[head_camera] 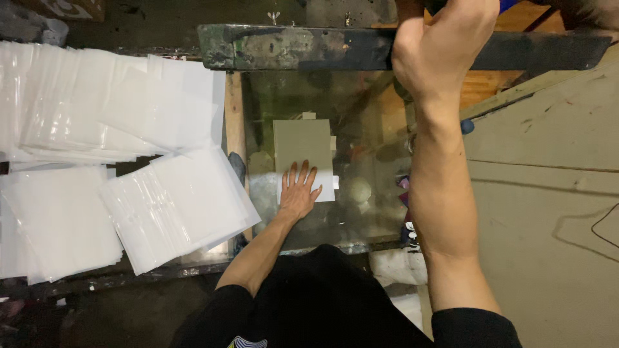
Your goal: The person performs screen printing by placing white sheets under a screen, applying white ink with a squeegee, and pulling the ink across the mesh. The person repeatedly lifts the screen to reveal the printed sheet and places it aside before repeating the process with a new sheet.
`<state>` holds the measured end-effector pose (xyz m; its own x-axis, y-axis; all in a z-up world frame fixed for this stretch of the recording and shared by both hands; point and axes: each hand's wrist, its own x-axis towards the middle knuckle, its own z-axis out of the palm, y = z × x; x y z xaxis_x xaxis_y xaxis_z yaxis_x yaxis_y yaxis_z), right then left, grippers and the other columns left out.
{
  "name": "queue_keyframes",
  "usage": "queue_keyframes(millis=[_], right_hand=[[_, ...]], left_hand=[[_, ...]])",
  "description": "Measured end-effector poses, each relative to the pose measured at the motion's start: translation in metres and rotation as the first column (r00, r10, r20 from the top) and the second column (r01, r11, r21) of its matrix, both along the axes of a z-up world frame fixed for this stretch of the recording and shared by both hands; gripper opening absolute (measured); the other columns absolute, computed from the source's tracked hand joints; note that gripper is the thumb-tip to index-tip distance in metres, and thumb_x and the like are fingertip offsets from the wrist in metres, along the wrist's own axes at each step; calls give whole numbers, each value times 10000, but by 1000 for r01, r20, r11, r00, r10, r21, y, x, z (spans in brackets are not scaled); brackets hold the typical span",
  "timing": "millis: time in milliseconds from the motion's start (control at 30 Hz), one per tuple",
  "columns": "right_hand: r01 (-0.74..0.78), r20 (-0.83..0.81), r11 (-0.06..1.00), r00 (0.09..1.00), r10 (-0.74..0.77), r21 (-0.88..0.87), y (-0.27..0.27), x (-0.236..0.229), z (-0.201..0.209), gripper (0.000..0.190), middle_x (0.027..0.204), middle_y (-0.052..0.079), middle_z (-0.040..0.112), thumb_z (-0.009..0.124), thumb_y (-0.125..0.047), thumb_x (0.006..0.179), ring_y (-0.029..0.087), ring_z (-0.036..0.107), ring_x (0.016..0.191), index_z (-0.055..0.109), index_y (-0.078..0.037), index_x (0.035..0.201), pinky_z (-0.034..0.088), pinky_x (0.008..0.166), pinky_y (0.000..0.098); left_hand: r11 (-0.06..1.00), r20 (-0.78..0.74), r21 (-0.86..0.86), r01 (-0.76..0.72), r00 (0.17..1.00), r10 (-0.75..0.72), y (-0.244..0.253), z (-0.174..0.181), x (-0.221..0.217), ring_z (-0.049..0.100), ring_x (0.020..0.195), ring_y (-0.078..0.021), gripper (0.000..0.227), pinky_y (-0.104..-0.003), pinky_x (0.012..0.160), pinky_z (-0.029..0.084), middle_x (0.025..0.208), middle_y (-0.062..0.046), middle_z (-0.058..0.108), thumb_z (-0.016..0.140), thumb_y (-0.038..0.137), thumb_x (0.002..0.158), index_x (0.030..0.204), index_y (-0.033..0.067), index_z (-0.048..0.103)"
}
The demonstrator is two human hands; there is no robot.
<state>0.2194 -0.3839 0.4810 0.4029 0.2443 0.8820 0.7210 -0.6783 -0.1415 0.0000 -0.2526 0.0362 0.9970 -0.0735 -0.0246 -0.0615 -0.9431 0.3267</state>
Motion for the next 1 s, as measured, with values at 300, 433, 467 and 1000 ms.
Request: queue_keyframes(millis=[300,433,467,1000], right_hand=[[-179,-144,983,973,182,31,-14,-115,-59,473,1236,235,649,754,70,870,490,665,1145,616,11,1318,512,1069,552],[-234,-617,848,776,-131,-475,-49,-164,-143,615,1061,5,689,880,-211,751,296,701,1072,687,-195,1334,531,930,517],[-237,-622,843,770,-139,-483,-40,-157,-155,615,1061,5,689,880,-211,751,296,701,1072,687,-195,1334,531,930,517],[-216,-525,715,816,-242,-665,59,47,-396,622,1282,126,647,870,-191,808,369,649,1235,600,-190,1369,492,992,653]], left_hand=[[642,-91,-721,-262,954,287,53,166,-45,559,970,-235,448,-408,821,435,1082,-48,656,827,409,931,1215,83,710],[212,-85,-952,-220,857,508,72,143,-122,777,1048,-238,767,-433,951,606,1111,-142,820,1092,273,564,1223,86,748],[201,-99,-953,-228,857,506,71,125,-138,777,1048,-238,767,-433,951,606,1111,-142,820,1092,273,564,1223,86,748],[390,-636,-461,-797,603,481,67,51,-185,812,1046,-406,844,-545,896,664,987,-246,816,1026,679,614,1130,145,624]])
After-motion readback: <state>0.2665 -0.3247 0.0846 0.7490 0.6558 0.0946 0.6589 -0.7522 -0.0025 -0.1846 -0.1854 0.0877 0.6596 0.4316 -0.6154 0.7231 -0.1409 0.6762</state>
